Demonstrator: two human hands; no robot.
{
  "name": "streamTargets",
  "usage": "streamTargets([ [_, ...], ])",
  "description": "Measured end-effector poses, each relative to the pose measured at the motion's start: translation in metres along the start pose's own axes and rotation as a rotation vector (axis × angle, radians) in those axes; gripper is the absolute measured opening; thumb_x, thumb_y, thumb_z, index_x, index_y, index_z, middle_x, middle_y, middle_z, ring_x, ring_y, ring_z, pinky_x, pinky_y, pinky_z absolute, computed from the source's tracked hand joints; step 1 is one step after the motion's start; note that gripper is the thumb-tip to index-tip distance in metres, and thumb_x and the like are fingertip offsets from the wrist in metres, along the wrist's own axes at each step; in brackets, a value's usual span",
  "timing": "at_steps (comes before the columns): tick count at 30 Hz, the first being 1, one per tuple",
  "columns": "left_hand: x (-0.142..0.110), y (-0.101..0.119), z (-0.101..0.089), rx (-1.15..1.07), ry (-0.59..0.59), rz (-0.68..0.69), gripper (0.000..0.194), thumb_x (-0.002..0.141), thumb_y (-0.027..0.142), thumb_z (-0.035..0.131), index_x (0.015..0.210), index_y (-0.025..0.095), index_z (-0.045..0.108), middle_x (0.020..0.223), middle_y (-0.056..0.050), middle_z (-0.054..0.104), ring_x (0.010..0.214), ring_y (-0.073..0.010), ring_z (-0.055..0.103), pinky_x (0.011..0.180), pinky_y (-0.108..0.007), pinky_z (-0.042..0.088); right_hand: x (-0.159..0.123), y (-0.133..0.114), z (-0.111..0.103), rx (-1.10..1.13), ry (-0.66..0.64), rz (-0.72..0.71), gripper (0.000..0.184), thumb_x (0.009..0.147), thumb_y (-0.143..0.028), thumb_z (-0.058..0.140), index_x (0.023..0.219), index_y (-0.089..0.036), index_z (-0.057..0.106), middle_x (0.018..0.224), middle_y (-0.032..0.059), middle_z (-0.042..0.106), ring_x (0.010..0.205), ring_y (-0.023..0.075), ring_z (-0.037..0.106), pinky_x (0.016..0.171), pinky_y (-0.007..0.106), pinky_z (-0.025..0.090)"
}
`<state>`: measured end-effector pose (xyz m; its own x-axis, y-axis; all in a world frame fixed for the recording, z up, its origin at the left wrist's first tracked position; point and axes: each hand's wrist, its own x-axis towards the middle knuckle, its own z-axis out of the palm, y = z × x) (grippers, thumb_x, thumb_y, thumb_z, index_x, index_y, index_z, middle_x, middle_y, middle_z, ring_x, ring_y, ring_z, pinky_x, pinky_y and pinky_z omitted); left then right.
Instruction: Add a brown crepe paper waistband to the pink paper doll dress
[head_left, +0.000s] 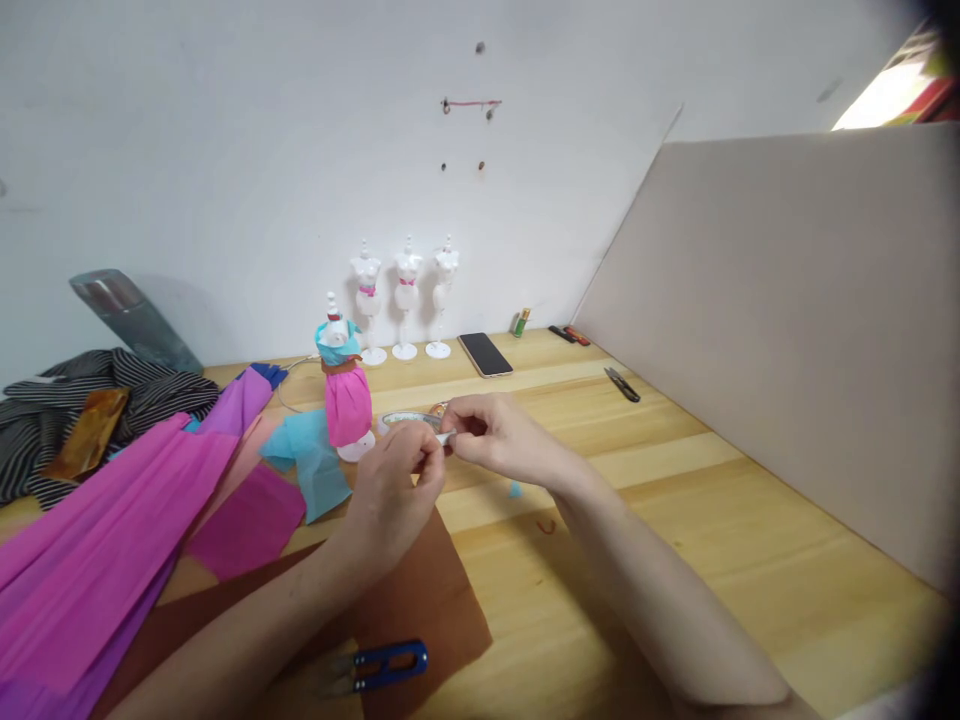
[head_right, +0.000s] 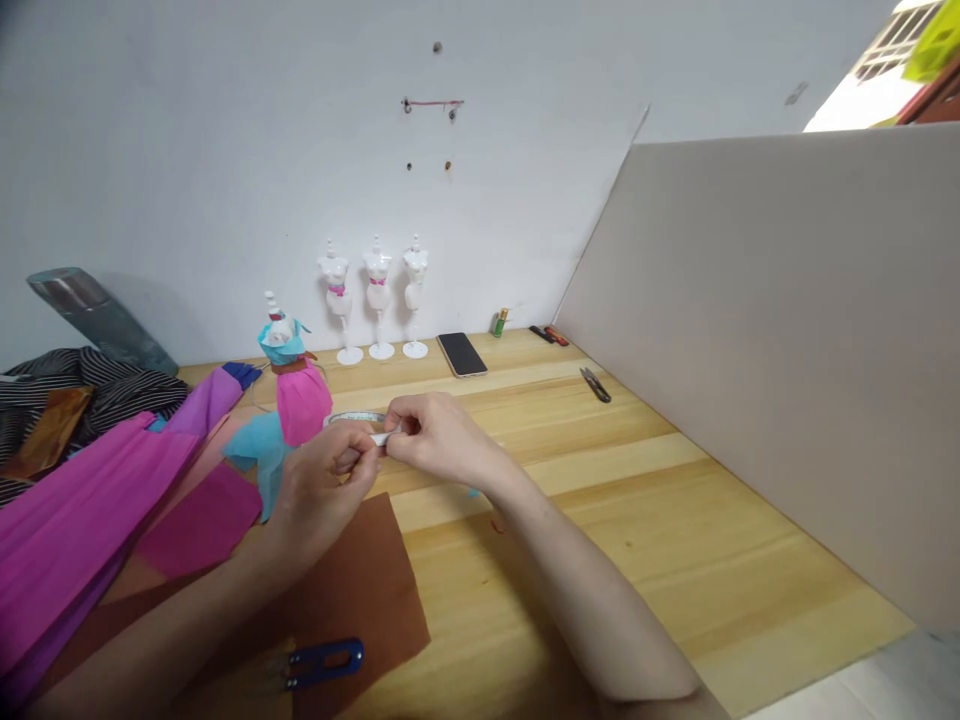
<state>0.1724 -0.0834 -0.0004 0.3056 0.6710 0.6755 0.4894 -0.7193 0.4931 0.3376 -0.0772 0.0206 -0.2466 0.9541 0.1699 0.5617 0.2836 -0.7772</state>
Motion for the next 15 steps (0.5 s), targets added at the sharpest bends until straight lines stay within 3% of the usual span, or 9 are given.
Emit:
streamTargets([
  [4,0.000,-0.002,0.002,-0.057,-0.005,-0.086,0.018,0.077,0.009,0.048,0.063,0.021,0.045,0.063,0.003,0.058,0.054,-0.0093,0.053,0.051,-0.019,0.040,0.003,0.004,0.003,0.026,0.073,0.026,0.016,0.064,-0.010,0.043,0.062,-0.016,0.058,0.054,-0.0045,0.045,0.052,0.0086,0.038,0.051,0.022,0.027],
  [9,0.000,-0.007,0.005,-0.133,0.025,-0.128,0.019,0.078,0.010,0.049,0.063,0.021,0.046,0.069,0.001,0.062,0.063,-0.0119,0.059,0.056,-0.022,0.044,-0.003,0.002,-0.010,0.180,0.079,0.065,0.011,0.068,-0.014,0.051,0.076,-0.017,0.059,0.060,-0.0029,0.056,0.053,0.0104,0.050,0.051,0.022,0.035],
  [11,-0.001,-0.008,0.006,-0.134,0.028,-0.111,0.019,0.078,0.010,0.050,0.063,0.021,0.047,0.070,0.001,0.063,0.063,-0.0117,0.059,0.056,-0.021,0.044,-0.006,-0.003,-0.013,0.124,0.097,0.068,0.004,0.072,-0.021,0.057,0.071,-0.017,0.057,0.060,-0.0018,0.057,0.053,0.0106,0.050,0.050,0.022,0.035],
  [15,-0.002,-0.006,0.008,-0.079,0.034,-0.043,0.020,0.077,0.006,0.051,0.063,0.020,0.046,0.070,0.002,0.063,0.062,-0.0094,0.057,0.055,-0.019,0.043,-0.009,-0.013,-0.009,-0.060,0.152,0.069,0.021,0.074,-0.028,0.063,0.059,-0.017,0.053,0.053,-0.0025,0.053,0.050,0.0093,0.045,0.049,0.023,0.032],
])
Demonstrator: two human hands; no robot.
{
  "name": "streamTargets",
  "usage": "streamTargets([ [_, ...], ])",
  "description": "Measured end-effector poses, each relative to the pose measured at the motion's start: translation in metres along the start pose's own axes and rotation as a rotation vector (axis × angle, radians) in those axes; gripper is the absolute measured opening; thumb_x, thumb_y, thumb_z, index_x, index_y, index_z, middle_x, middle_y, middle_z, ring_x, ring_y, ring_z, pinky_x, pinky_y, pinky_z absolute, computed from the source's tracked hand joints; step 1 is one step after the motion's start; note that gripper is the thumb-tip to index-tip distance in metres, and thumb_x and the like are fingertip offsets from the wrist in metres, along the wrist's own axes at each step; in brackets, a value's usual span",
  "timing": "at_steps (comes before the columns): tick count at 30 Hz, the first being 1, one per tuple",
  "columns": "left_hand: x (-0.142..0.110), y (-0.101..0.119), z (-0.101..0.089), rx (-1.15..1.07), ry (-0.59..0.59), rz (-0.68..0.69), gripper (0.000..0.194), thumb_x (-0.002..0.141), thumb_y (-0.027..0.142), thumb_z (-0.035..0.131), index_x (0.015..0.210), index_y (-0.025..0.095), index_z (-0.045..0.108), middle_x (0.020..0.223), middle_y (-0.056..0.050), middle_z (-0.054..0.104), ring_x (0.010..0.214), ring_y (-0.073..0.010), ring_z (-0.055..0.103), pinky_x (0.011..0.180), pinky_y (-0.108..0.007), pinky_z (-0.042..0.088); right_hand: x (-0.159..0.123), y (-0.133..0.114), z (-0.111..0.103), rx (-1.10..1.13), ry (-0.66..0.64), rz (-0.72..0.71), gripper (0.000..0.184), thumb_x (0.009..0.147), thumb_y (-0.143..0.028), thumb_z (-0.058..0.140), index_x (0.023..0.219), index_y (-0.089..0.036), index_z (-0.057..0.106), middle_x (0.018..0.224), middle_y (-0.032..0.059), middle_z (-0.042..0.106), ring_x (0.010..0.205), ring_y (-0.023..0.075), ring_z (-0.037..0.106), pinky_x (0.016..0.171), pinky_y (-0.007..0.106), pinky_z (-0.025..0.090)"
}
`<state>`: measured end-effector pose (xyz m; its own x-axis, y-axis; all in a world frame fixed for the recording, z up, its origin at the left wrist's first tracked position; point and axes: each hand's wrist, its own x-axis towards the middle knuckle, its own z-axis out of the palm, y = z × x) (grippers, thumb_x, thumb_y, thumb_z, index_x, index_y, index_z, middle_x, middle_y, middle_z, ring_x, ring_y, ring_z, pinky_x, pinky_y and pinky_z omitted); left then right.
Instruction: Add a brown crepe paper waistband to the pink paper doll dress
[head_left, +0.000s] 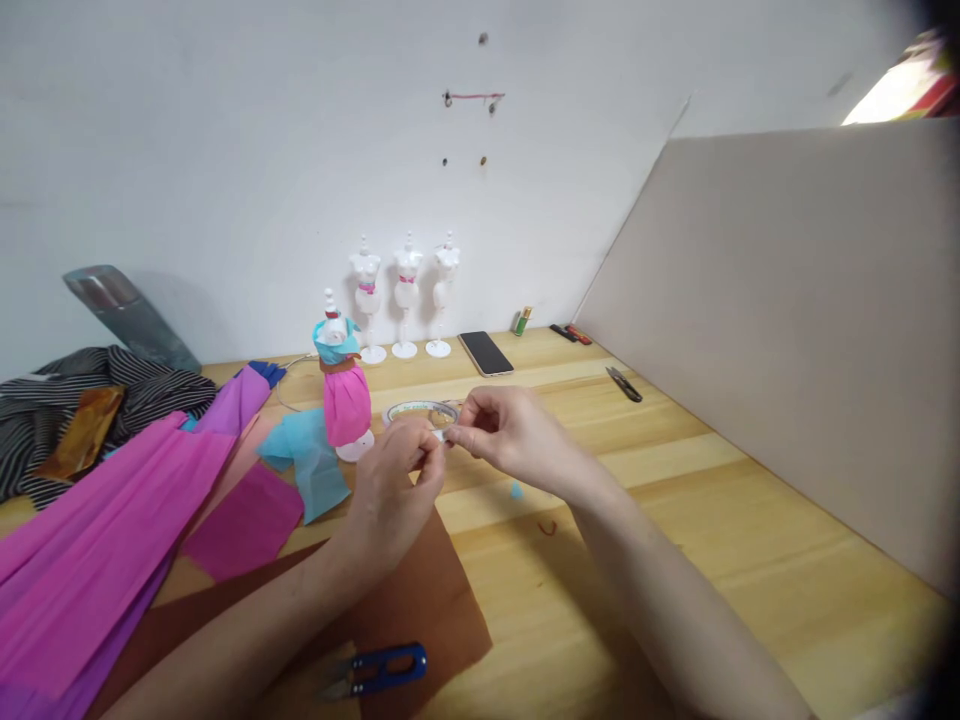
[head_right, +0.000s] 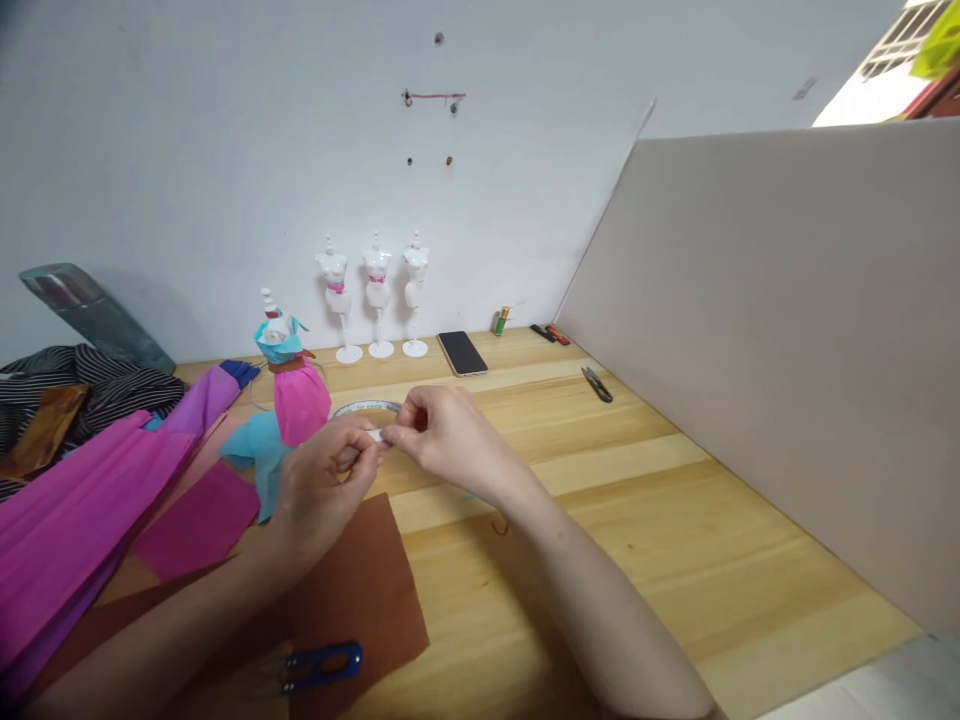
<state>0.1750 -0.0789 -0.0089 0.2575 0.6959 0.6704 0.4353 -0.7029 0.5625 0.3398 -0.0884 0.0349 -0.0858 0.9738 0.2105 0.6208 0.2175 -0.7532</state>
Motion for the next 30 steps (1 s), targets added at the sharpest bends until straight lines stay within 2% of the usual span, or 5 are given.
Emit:
streamTargets([
  [5,0.000,0.003,-0.001,0.055,0.005,0.043,0.022,0.078,0.005,0.053,0.063,0.020,0.046,0.068,0.003,0.062,0.061,-0.0088,0.056,0.055,-0.019,0.042,-0.001,-0.004,0.002,-0.051,-0.015,0.037,0.019,0.075,-0.022,0.061,0.058,-0.016,0.055,0.055,-0.0006,0.058,0.052,0.0097,0.050,0.051,0.022,0.035],
  [13,0.002,0.003,-0.004,-0.055,-0.023,-0.027,0.020,0.075,0.005,0.051,0.062,0.020,0.047,0.073,0.001,0.065,0.066,-0.0106,0.061,0.057,-0.020,0.046,0.004,0.009,0.001,0.295,-0.164,0.103,0.009,0.065,-0.018,0.055,0.057,-0.017,0.049,0.054,-0.0042,0.048,0.050,0.0084,0.049,0.047,0.020,0.041],
  [21,0.023,0.017,-0.038,-0.696,-0.142,-0.598,0.014,0.073,0.019,0.065,0.063,0.016,0.056,0.064,-0.001,0.065,0.069,-0.0184,0.073,0.057,-0.021,0.056,0.018,0.036,-0.035,0.000,-0.048,0.182,0.007,0.061,-0.018,0.054,0.056,-0.018,0.048,0.051,-0.0041,0.047,0.048,0.0084,0.044,0.045,0.021,0.035],
  [25,0.034,0.028,-0.067,-0.946,-0.093,-0.647,0.017,0.067,0.018,0.074,0.059,0.013,0.060,0.071,-0.003,0.069,0.055,-0.0108,0.068,0.046,-0.012,0.051,0.025,0.059,-0.048,-0.196,-0.001,0.312,0.004,0.062,-0.018,0.055,0.059,-0.018,0.051,0.051,-0.0022,0.051,0.049,0.0109,0.049,0.045,0.022,0.034],
  [30,0.038,0.025,-0.082,-1.202,-0.047,-0.694,0.022,0.060,0.015,0.078,0.054,0.014,0.057,0.060,0.000,0.065,0.050,-0.0056,0.063,0.037,-0.004,0.043,0.030,0.071,-0.038,-0.203,-0.177,0.300,0.004,0.063,-0.017,0.054,0.061,-0.017,0.052,0.055,-0.0016,0.054,0.052,0.0115,0.055,0.047,0.021,0.037],
])
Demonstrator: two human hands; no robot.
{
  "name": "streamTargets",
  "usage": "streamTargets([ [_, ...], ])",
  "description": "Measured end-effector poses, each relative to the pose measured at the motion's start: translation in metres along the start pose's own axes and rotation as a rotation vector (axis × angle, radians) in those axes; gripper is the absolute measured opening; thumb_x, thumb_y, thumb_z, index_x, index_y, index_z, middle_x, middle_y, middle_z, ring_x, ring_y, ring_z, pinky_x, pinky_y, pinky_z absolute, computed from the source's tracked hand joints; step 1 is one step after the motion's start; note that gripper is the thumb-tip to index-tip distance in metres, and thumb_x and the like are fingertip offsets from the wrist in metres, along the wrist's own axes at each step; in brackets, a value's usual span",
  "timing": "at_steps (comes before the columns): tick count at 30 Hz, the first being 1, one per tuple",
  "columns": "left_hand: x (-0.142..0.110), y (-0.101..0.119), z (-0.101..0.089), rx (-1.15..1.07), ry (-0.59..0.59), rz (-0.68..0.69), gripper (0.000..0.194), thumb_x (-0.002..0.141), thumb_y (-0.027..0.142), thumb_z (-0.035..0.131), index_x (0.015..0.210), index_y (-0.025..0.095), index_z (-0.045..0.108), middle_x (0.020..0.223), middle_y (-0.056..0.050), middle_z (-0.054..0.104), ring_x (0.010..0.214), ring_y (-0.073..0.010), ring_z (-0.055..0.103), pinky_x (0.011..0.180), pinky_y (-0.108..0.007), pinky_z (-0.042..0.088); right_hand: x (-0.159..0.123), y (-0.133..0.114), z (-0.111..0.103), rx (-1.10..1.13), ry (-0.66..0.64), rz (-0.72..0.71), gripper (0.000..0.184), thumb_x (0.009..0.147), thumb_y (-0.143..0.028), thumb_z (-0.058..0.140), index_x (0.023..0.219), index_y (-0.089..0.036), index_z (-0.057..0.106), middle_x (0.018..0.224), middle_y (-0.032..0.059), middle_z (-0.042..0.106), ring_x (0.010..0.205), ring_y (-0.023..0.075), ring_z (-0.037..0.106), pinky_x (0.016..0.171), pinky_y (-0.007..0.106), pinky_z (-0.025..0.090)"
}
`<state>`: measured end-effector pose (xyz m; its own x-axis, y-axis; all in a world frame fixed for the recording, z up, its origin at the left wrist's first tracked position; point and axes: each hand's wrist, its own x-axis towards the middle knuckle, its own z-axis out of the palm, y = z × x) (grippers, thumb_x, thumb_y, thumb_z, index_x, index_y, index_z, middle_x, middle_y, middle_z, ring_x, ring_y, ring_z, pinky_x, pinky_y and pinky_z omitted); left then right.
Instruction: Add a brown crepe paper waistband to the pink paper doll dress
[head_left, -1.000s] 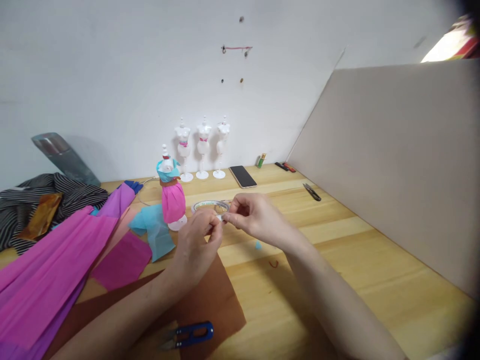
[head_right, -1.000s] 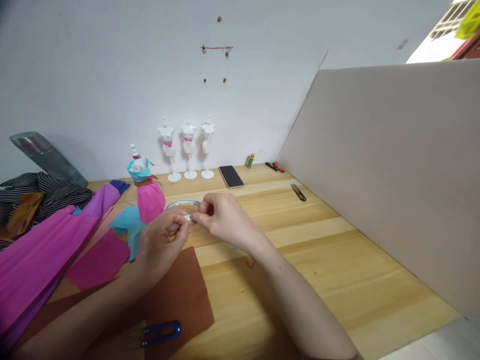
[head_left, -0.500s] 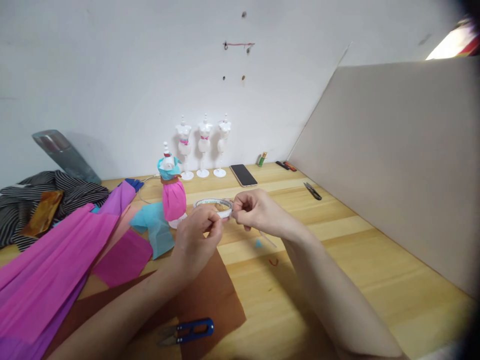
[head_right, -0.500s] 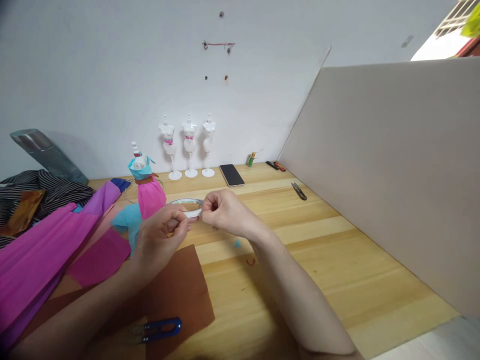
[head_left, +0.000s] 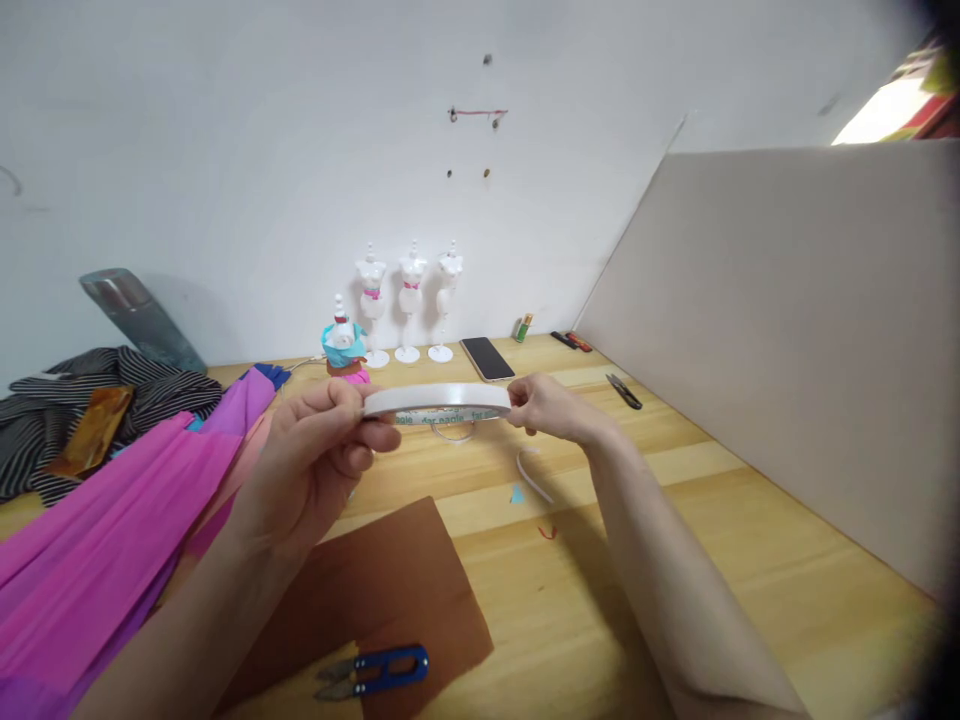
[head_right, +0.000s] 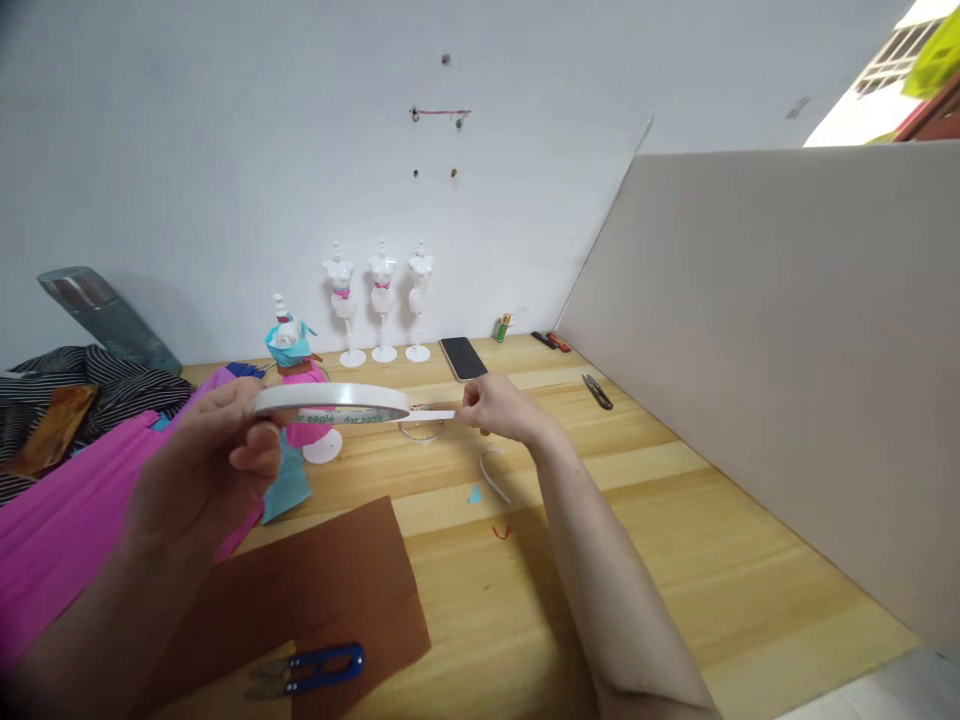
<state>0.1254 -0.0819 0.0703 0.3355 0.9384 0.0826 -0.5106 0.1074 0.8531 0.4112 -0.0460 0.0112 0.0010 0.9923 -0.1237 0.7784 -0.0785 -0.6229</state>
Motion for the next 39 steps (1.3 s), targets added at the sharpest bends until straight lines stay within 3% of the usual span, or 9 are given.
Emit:
streamTargets([
  [6,0.001,-0.001,0.000,-0.043,0.031,-0.022,0.019,0.061,0.013,0.073,0.058,0.015,0.054,0.060,0.000,0.062,0.049,-0.0046,0.061,0.037,-0.002,0.042,0.001,-0.001,0.007,-0.099,-0.128,0.044,0.009,0.059,-0.009,0.059,0.054,-0.015,0.056,0.045,-0.0015,0.052,0.043,0.0102,0.049,0.046,0.022,0.033],
  [9,0.000,-0.001,0.003,-0.029,0.012,-0.037,0.021,0.060,0.014,0.074,0.056,0.015,0.053,0.058,0.000,0.060,0.048,-0.0054,0.061,0.036,-0.003,0.042,-0.014,-0.019,0.014,-0.110,-0.213,-0.029,0.008,0.063,-0.009,0.061,0.059,-0.016,0.059,0.050,-0.0026,0.056,0.046,0.0095,0.049,0.048,0.021,0.033],
  [13,0.000,-0.002,0.005,-0.034,-0.005,-0.059,0.022,0.060,0.013,0.074,0.056,0.014,0.053,0.057,0.001,0.060,0.052,-0.0064,0.064,0.038,-0.003,0.043,-0.048,-0.067,0.053,-0.154,-0.637,-0.670,0.010,0.073,-0.009,0.060,0.067,-0.017,0.064,0.062,-0.0042,0.061,0.056,0.0083,0.051,0.052,0.020,0.033],
  [14,0.000,-0.003,0.004,-0.032,0.000,-0.062,0.022,0.061,0.013,0.074,0.057,0.015,0.052,0.057,0.001,0.060,0.053,-0.0068,0.065,0.039,-0.003,0.044,-0.057,-0.079,0.067,-0.188,-0.674,-0.793,0.007,0.075,-0.014,0.062,0.070,-0.017,0.065,0.066,-0.0040,0.063,0.058,0.0086,0.052,0.052,0.020,0.033],
  [18,0.000,-0.003,0.002,0.006,0.043,-0.065,0.024,0.065,0.015,0.071,0.058,0.016,0.048,0.057,0.000,0.060,0.054,-0.0084,0.066,0.039,-0.004,0.045,-0.090,-0.106,0.121,-0.518,-0.552,-0.926,0.019,0.081,-0.032,0.064,0.088,-0.015,0.068,0.078,0.0038,0.070,0.061,0.0170,0.061,0.044,0.027,0.026],
  [23,0.001,-0.002,0.002,-0.010,0.033,-0.063,0.024,0.065,0.015,0.072,0.061,0.016,0.048,0.059,0.000,0.062,0.055,-0.0087,0.067,0.039,-0.004,0.046,-0.106,-0.104,0.153,-0.652,-0.467,-0.928,0.015,0.085,-0.026,0.061,0.090,-0.012,0.066,0.078,0.0079,0.069,0.062,0.0203,0.064,0.041,0.030,0.033],
  [28,0.003,-0.003,-0.001,-0.103,0.036,-0.075,0.017,0.066,0.009,0.070,0.063,0.014,0.054,0.060,-0.001,0.067,0.054,-0.0075,0.068,0.041,-0.002,0.046,-0.112,-0.112,0.153,-0.675,-0.500,-0.906,0.017,0.085,-0.023,0.061,0.094,-0.010,0.065,0.080,0.0101,0.069,0.066,0.0204,0.064,0.042,0.030,0.037],
  [34,0.006,-0.006,-0.004,-0.218,0.090,-0.130,0.007,0.072,0.003,0.059,0.071,0.009,0.062,0.065,-0.004,0.069,0.053,-0.0045,0.067,0.046,0.000,0.048,-0.105,-0.117,0.146,-0.615,-0.553,-0.883,0.022,0.082,-0.028,0.059,0.095,-0.011,0.064,0.083,0.0089,0.066,0.063,0.0200,0.061,0.039,0.028,0.032],
  [39,0.008,-0.003,-0.003,-0.260,0.138,-0.132,0.011,0.076,0.002,0.054,0.073,0.008,0.062,0.067,-0.004,0.067,0.051,-0.0021,0.064,0.045,0.001,0.047,-0.090,-0.109,0.114,-0.116,-0.531,-1.076,0.019,0.068,-0.023,0.059,0.065,-0.020,0.041,0.073,-0.0002,0.053,0.067,0.0132,0.051,0.060,0.025,0.041],
])
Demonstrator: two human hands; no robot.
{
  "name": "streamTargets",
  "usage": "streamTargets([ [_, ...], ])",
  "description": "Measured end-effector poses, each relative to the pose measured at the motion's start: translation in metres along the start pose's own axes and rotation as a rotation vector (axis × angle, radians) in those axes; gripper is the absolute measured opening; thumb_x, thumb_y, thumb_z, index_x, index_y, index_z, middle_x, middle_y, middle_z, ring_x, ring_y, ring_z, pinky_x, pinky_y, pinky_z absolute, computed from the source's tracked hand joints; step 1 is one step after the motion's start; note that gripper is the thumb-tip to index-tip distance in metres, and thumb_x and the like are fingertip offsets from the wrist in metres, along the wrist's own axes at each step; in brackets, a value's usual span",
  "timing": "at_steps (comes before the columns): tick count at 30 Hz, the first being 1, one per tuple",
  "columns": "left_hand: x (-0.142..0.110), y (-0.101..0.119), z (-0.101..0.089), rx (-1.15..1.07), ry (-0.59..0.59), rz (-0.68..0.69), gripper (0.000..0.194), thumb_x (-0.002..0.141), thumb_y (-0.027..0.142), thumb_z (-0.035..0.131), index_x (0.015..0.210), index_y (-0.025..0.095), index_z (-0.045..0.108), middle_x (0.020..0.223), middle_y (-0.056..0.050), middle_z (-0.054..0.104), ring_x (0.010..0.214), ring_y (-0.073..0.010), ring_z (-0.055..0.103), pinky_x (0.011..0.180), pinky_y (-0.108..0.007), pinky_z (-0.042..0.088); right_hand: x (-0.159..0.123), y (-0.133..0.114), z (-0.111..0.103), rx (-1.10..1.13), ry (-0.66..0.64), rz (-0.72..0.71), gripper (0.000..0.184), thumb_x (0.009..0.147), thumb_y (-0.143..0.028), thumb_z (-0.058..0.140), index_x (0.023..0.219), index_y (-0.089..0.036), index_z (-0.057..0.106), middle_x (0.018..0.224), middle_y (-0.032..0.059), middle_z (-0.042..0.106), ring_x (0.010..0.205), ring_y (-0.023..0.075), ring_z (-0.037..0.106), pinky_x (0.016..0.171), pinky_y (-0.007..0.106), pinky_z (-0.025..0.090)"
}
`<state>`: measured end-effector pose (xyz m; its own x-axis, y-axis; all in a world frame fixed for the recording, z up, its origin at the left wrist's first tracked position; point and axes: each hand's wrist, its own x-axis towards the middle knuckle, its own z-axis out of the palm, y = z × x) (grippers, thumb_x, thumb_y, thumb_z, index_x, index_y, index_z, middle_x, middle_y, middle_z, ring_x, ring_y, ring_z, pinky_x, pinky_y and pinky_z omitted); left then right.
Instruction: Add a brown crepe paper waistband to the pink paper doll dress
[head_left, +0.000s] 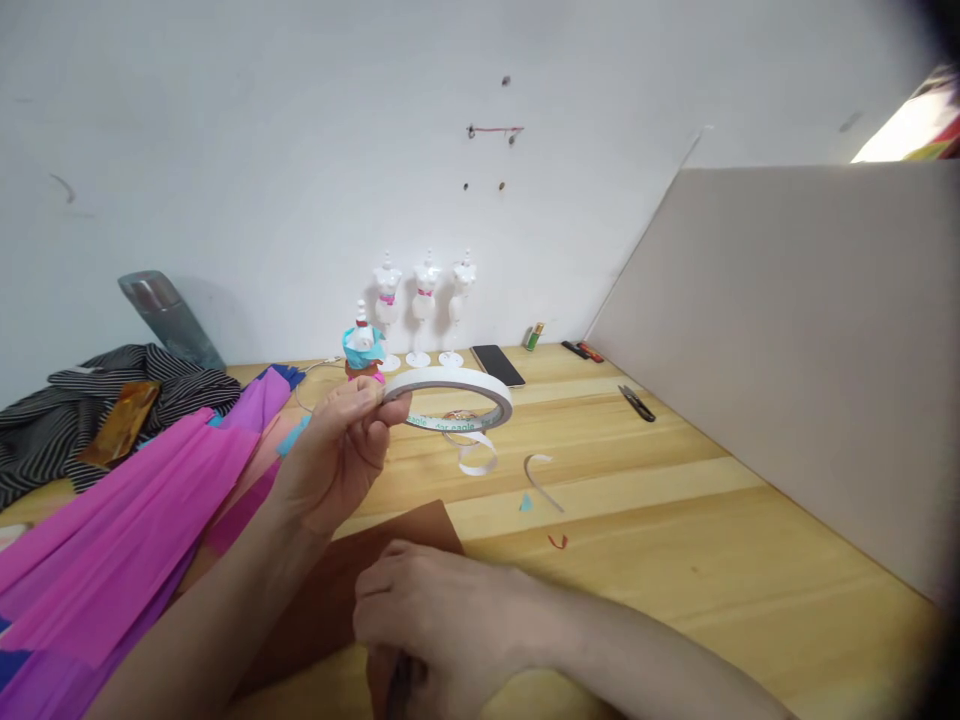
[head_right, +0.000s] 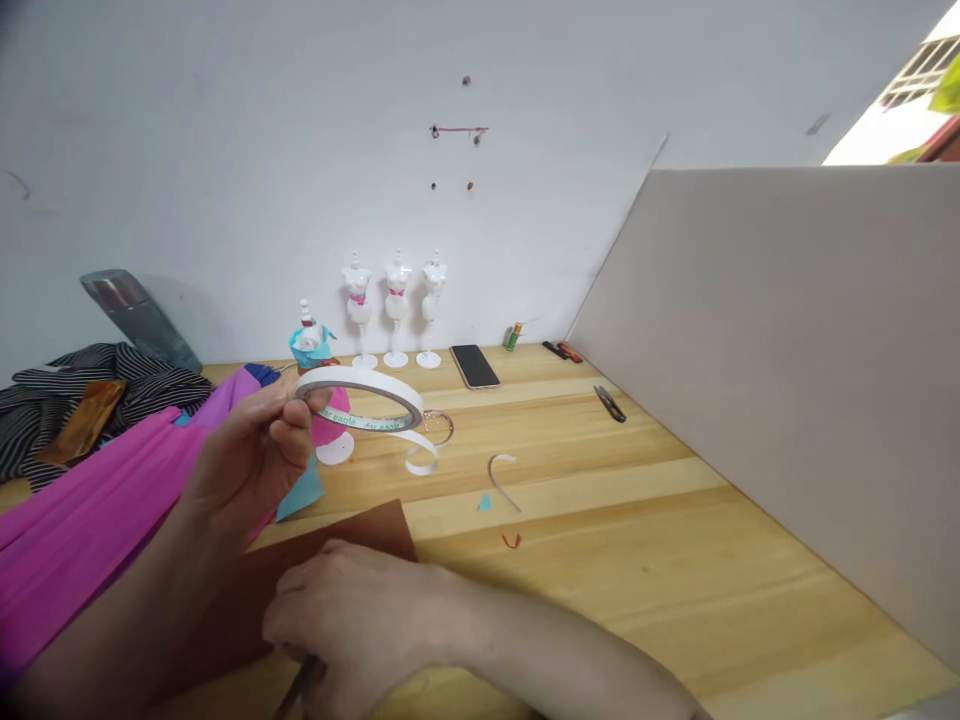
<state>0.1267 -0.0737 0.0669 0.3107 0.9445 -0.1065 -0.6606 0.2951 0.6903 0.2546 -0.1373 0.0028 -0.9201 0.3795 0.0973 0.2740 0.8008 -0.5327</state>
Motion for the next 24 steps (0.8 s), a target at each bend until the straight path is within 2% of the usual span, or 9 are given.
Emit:
streamTargets([
  [3,-0.001,0.004,-0.002,-0.028,-0.034,0.011,0.009,0.076,0.003,0.054,0.071,0.009,0.059,0.068,-0.003,0.065,0.049,-0.0003,0.061,0.046,0.002,0.047,-0.016,-0.003,-0.019,0.350,0.326,-0.087,0.022,0.064,-0.012,0.049,0.062,-0.023,0.029,0.062,-0.0021,0.043,0.062,0.0125,0.045,0.056,0.026,0.037],
  [5,-0.002,0.006,-0.003,-0.035,-0.052,0.026,0.009,0.075,0.003,0.055,0.071,0.010,0.058,0.067,-0.001,0.063,0.048,0.0006,0.060,0.046,0.002,0.047,-0.025,-0.006,-0.029,0.639,0.711,-0.124,0.025,0.066,-0.015,0.052,0.061,-0.023,0.029,0.059,-0.0030,0.040,0.054,0.0112,0.040,0.050,0.026,0.033],
  [7,-0.003,0.008,-0.005,-0.033,-0.075,0.051,0.008,0.073,0.003,0.057,0.070,0.011,0.056,0.067,0.000,0.063,0.048,0.0006,0.059,0.046,0.001,0.047,-0.033,-0.004,-0.038,0.905,1.054,-0.103,0.023,0.069,-0.022,0.061,0.065,-0.022,0.039,0.060,-0.0052,0.035,0.047,0.0082,0.032,0.043,0.024,0.027],
  [9,-0.004,0.009,-0.006,-0.019,-0.124,0.071,0.009,0.070,0.005,0.063,0.068,0.011,0.056,0.066,0.000,0.063,0.049,0.0000,0.060,0.044,0.001,0.046,-0.039,0.003,-0.047,1.010,1.218,-0.035,0.013,0.075,-0.030,0.064,0.079,-0.023,0.055,0.058,-0.0074,0.031,0.042,0.0061,0.023,0.040,0.022,0.020],
  [10,-0.004,0.010,-0.007,-0.009,-0.160,0.081,0.011,0.068,0.006,0.067,0.067,0.011,0.057,0.063,0.001,0.063,0.047,-0.0002,0.059,0.043,0.000,0.045,-0.042,0.008,-0.052,1.013,1.218,0.039,0.015,0.078,-0.032,0.064,0.089,-0.022,0.061,0.056,-0.0085,0.029,0.041,0.0055,0.019,0.039,0.021,0.016],
  [13,-0.003,0.012,-0.011,0.034,-0.293,0.086,0.023,0.062,0.013,0.077,0.059,0.012,0.055,0.052,0.004,0.057,0.039,0.0002,0.052,0.037,-0.002,0.041,-0.051,0.022,-0.061,0.919,0.880,0.237,0.034,0.076,-0.042,0.072,0.096,-0.015,0.071,0.054,-0.0063,0.037,0.043,0.0044,0.022,0.040,0.021,0.014],
  [14,-0.002,0.012,-0.012,0.049,-0.328,0.084,0.026,0.061,0.015,0.079,0.057,0.012,0.054,0.050,0.004,0.055,0.037,0.0005,0.050,0.036,-0.002,0.041,-0.054,0.025,-0.062,0.879,0.817,0.258,0.037,0.074,-0.044,0.074,0.096,-0.013,0.072,0.055,-0.0052,0.039,0.044,0.0044,0.025,0.041,0.022,0.016],
  [20,0.004,0.010,-0.014,0.105,-0.440,0.073,0.031,0.061,0.023,0.082,0.056,0.012,0.053,0.055,0.003,0.059,0.032,0.0029,0.042,0.034,-0.004,0.037,-0.060,0.032,-0.065,0.838,0.649,0.197,0.048,0.077,-0.050,0.071,0.112,-0.017,0.071,0.063,-0.0033,0.043,0.051,0.0059,0.032,0.046,0.022,0.023],
  [24,0.007,0.007,-0.013,0.104,-0.523,0.074,0.030,0.063,0.024,0.080,0.055,0.013,0.053,0.057,0.001,0.062,0.029,0.0033,0.039,0.034,-0.005,0.038,-0.059,0.038,-0.067,0.844,0.584,0.120,0.044,0.077,-0.052,0.070,0.098,-0.014,0.073,0.061,-0.0033,0.044,0.052,0.0060,0.034,0.046,0.021,0.024],
])
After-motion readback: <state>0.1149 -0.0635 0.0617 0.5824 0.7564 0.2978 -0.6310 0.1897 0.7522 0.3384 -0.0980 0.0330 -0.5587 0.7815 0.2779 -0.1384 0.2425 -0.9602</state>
